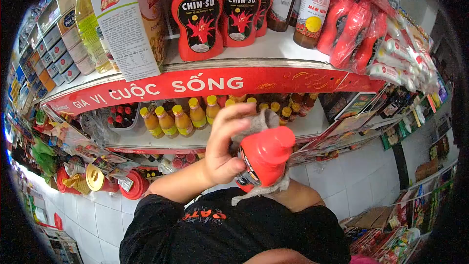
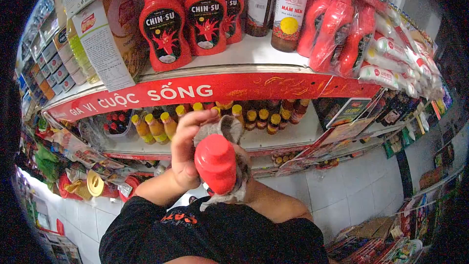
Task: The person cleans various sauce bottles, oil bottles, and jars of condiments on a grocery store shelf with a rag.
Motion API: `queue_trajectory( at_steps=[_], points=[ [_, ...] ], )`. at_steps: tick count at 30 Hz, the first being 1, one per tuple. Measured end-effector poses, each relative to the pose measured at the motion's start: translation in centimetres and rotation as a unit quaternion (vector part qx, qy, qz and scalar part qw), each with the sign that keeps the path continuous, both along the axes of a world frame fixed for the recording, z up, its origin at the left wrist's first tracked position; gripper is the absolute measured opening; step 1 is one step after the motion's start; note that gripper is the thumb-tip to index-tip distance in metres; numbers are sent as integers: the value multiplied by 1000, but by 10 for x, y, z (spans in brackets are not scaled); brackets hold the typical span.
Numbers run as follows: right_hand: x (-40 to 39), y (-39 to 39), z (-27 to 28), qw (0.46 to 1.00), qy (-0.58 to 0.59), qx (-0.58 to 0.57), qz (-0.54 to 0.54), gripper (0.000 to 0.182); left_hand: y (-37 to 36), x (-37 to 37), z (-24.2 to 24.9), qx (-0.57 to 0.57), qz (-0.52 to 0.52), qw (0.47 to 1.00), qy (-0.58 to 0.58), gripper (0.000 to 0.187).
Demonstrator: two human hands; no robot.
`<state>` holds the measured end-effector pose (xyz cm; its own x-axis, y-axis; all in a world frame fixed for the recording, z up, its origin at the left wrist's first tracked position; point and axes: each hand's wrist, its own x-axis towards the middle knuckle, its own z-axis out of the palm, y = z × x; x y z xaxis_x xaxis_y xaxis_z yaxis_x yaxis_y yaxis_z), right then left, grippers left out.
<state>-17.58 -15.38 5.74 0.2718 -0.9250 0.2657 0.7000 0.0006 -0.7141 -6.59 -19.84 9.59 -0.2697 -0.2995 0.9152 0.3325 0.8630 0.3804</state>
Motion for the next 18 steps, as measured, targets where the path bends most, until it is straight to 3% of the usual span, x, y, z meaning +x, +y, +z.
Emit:
queue_trajectory(
  at_steps=[1, 3, 5, 6, 8, 11, 13, 16, 17, 18],
  points=[
    [-10, 5, -12, 999, 38, 19, -31, 57, -1, 0, -1, -5, 3, 1000, -6, 68],
    [-26, 13, -18, 984, 130, -69, -102, 62, -2, 1, -2, -16, 9, 1000, -19, 77],
    [-35, 19, -13, 915, 231, -277, -180, 66, 7, 0, 0, 21, 14, 999, -21, 84],
    [-31, 22, -13, 960, 124, -178, -174, 60, 8, -6, -6, 28, 16, 999, 4, 99],
    [-30, 14, -36, 985, 70, -53, -150, 56, 10, -3, -4, -46, 42, 997, -55, 99],
    [-32, 14, -31, 986, 89, -51, -133, 54, 15, -1, 10, -101, 73, 990, -65, 95],
    [-21, 11, -33, 995, 21, -63, -72, 59, 15, 1, 11, -109, 84, 990, -22, 87],
    [-19, 22, -17, 989, 56, -79, -110, 65, 9, 10, 10, -94, 166, 982, 16, 92],
    [-17, 23, -7, 967, 106, -158, -169, 64, 7, 7, 3, -81, 167, 982, 46, 92],
    [-15, 22, -10, 966, 85, -153, -190, 61, 4, 4, -4, -68, 167, 981, 76, 92]
  ],
)
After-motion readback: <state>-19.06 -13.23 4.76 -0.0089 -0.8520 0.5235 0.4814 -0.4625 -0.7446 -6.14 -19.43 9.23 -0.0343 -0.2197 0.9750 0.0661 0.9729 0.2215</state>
